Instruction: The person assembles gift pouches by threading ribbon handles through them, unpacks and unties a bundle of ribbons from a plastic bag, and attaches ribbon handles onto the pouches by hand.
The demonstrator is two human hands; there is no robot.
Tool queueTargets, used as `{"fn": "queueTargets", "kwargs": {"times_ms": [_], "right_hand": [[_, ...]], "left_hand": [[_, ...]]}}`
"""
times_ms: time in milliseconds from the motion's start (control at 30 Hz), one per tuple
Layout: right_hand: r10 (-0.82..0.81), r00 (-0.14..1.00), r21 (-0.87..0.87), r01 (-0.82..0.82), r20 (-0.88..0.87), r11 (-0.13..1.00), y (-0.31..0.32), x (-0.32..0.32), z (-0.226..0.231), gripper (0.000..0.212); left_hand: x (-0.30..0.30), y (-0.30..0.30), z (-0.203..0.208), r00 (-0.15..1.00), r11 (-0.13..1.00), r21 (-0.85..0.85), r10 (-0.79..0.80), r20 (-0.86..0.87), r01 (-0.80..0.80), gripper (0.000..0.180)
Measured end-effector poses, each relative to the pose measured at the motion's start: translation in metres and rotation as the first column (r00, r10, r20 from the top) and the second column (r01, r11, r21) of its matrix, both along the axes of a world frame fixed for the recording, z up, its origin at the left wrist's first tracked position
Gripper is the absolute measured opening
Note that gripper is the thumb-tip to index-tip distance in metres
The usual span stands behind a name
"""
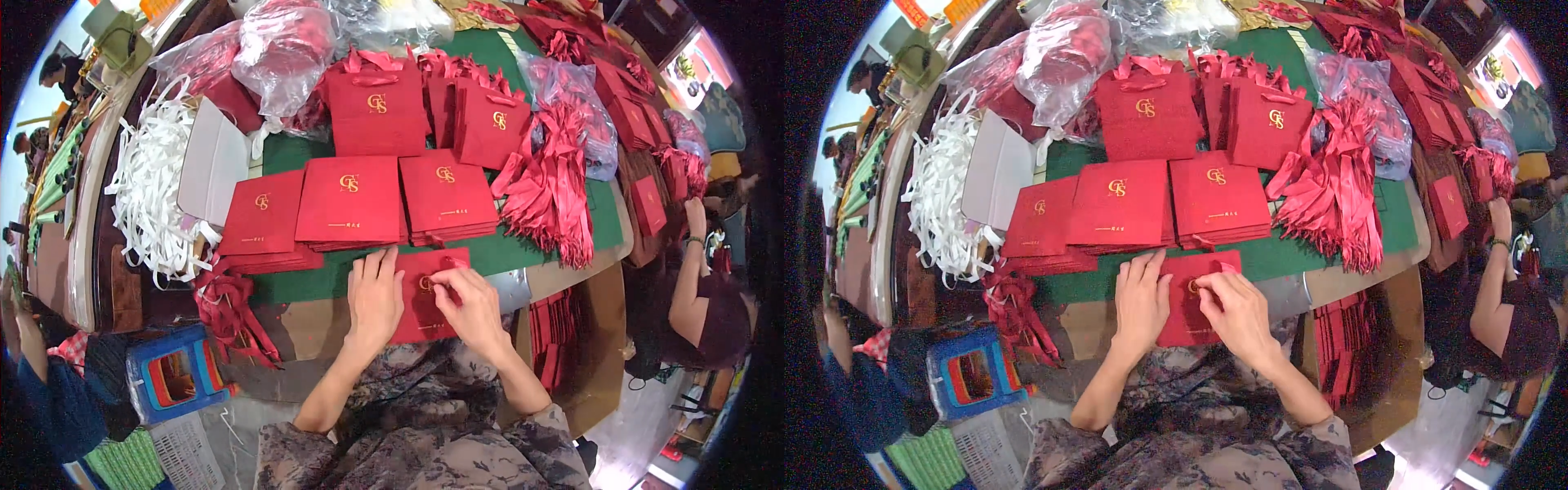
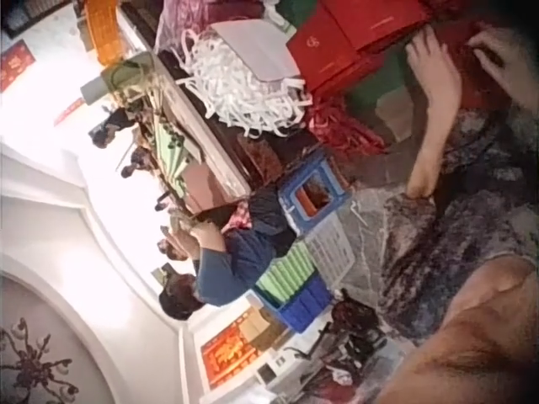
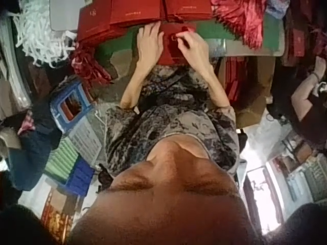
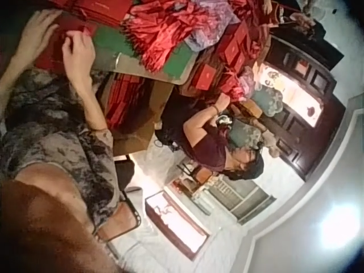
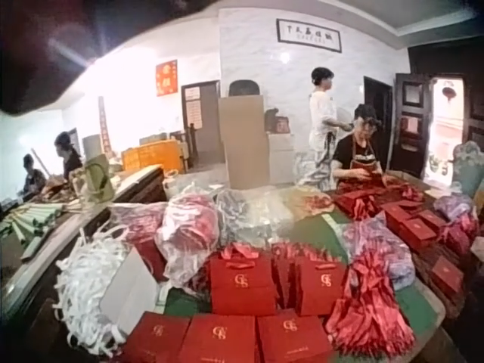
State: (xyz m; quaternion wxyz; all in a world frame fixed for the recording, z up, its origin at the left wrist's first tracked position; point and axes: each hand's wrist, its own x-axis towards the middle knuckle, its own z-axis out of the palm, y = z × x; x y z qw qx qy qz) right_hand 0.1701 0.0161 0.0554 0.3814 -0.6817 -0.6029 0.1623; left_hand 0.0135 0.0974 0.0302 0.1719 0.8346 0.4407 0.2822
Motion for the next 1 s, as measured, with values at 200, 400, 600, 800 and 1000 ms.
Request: {"fn": "queueTargets", "kwargs": {"times_ms": [200, 400, 600, 800, 1000], "right_hand": [[-0.035, 0.998, -0.019, 0.036, 0.053, 0.999, 0.0, 0.001, -0.008, 0.011], [-0.035, 0.999, 0.007, 0.035, 0.004, 0.999, -0.002, -0.002, -0.015, 0.013], [-0.104, 0.991, -0.036, 0.101, -0.084, 0.994, -0.003, -0.003, -0.016, 0.013], [-0.094, 0.992, -0.008, 0.093, -0.083, 0.996, -0.005, -0.002, -0.012, 0.012], [-0.068, 0.998, 0.024, 0.069, -0.017, 0.997, -0.005, -0.005, -0.01, 0.013]], "left_hand": [[0.001, 0.0, 0.001, 0.997, 0.996, -0.053, -0.065, 0.048, 0.068, 0.027], [0.003, -0.005, 0.005, 0.986, 0.986, -0.046, -0.16, 0.054, 0.162, 0.027], [0.004, -0.003, 0.017, 0.973, 0.974, -0.066, -0.208, 0.096, 0.215, 0.022], [0.002, 0.003, 0.024, 0.968, 0.959, -0.128, -0.247, 0.051, 0.251, 0.012], [0.004, 0.008, 0.022, 0.957, 0.931, -0.254, -0.215, 0.194, 0.261, 0.007]]}}
